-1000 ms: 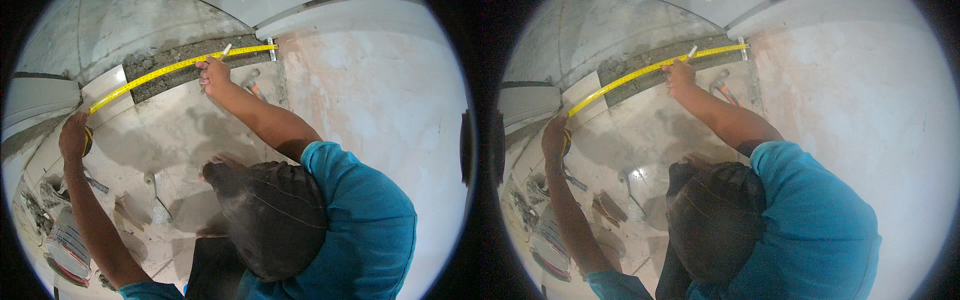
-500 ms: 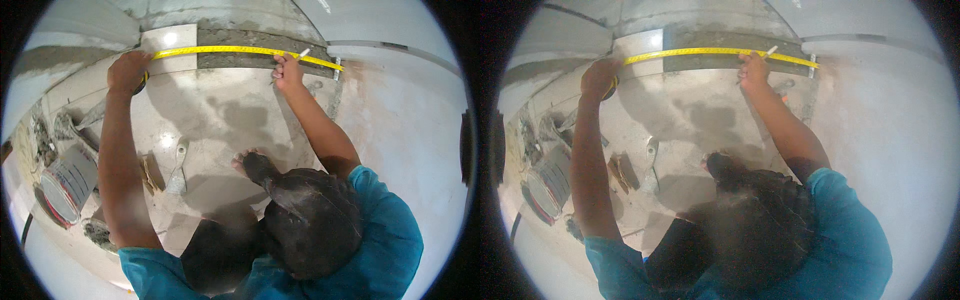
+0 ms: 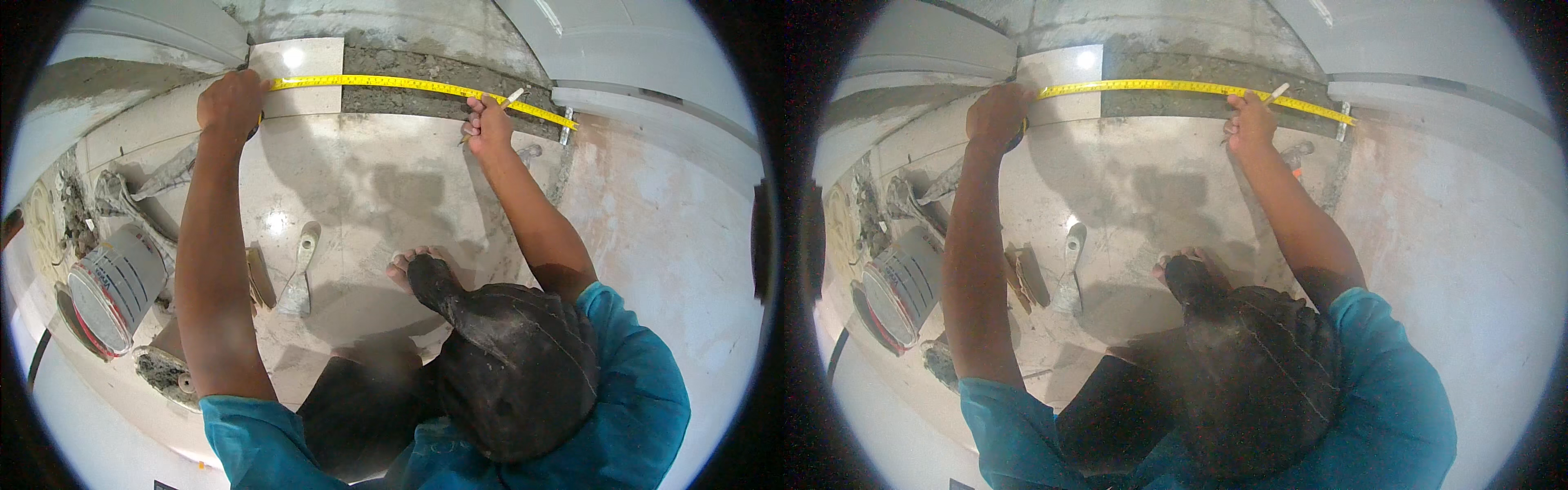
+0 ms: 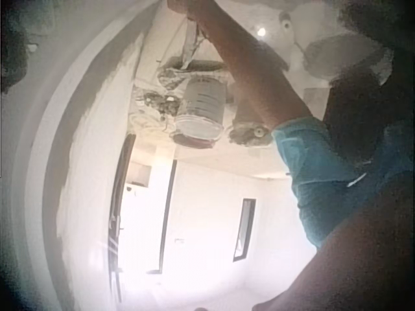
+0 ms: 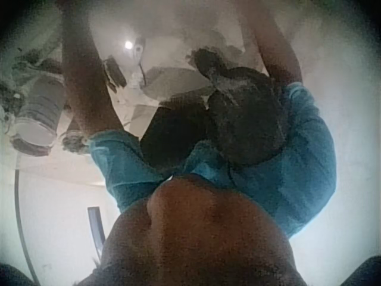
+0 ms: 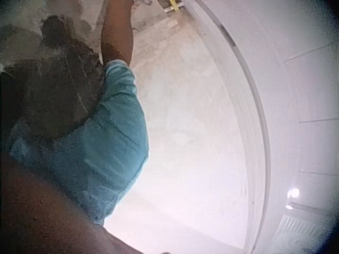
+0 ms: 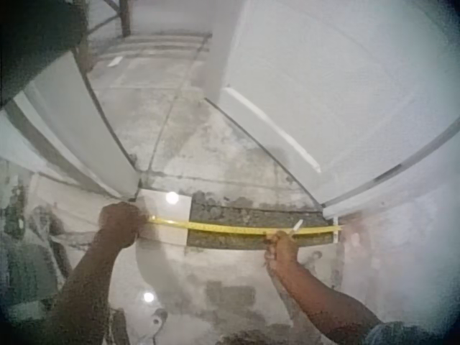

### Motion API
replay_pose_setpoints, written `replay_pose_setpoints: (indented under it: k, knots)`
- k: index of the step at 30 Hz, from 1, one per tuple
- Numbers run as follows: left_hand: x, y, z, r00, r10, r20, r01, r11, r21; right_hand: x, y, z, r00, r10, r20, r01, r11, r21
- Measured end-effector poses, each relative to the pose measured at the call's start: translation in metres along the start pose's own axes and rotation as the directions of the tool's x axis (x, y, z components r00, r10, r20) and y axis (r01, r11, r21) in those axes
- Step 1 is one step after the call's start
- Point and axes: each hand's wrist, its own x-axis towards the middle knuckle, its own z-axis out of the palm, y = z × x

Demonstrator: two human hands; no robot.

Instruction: The person measures and marks a ceramic tile using a tape measure, pencil, and spirit level. They also briefly handle a plastic bag and a PVC pipe fitting while working on the floor.

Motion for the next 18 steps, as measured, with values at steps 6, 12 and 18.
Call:
replay_pose_setpoints:
  k: [6, 12, 18]
  knots:
    - [0.005, -0.004, 0.007, 0.996, 0.085, -0.007, -0.085, 0.994, 0.064, 0.003, 0.004, -0.002, 1.000, -0.014, 0.005, 0.014, 1.000, 0.007]
    - [-0.022, -0.023, -0.008, 0.997, 0.013, -0.074, -0.031, 0.970, -0.243, -0.028, -0.012, 0.003, 0.978, -0.201, 0.048, 0.198, 0.978, 0.061]
    - [-0.109, -0.045, -0.035, 0.962, 0.195, 0.191, -0.047, 0.807, -0.588, -0.093, -0.021, 0.013, 0.902, -0.235, 0.362, 0.212, 0.972, 0.101]
